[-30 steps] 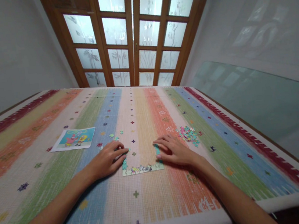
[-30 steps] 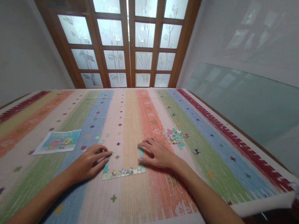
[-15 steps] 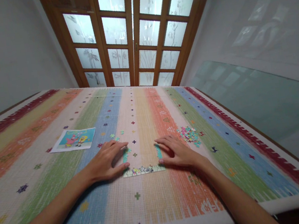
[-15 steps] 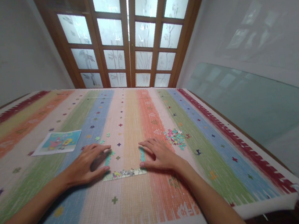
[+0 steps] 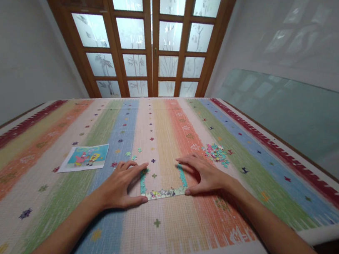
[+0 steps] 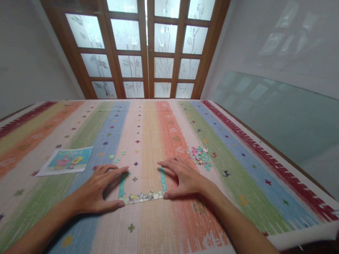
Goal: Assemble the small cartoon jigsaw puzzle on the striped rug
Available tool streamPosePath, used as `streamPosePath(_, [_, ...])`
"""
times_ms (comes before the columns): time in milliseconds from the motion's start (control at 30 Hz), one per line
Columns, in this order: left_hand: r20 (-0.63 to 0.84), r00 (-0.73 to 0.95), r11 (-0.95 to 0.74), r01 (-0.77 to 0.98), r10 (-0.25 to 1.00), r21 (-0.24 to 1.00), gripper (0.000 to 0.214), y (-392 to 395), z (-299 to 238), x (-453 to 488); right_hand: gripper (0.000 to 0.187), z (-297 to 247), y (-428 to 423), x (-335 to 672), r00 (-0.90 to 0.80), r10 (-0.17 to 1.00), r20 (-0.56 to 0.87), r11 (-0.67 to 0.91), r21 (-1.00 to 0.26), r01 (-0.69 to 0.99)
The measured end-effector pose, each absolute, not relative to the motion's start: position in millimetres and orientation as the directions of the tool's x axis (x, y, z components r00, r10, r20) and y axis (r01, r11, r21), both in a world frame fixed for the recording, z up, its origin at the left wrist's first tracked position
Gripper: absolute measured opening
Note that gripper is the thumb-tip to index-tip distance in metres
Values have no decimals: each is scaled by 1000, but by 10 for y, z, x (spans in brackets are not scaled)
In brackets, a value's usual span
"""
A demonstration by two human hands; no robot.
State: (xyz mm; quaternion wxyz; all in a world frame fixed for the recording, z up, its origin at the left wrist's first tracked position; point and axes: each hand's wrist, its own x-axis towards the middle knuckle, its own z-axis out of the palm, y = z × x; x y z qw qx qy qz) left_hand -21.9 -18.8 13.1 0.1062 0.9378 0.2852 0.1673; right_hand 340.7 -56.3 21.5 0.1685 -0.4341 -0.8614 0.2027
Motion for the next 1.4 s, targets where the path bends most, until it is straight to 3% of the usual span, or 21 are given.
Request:
streamPosePath(300, [230, 780, -810, 529, 582, 254, 104, -162, 133, -280, 99, 216, -571, 3425, -567, 812, 134, 554, -481, 679])
streamPosePath(1400, [223, 788, -815, 522, 573, 252, 98, -150, 124, -287, 98, 245, -588, 3405, -581, 808, 96, 555, -455, 697])
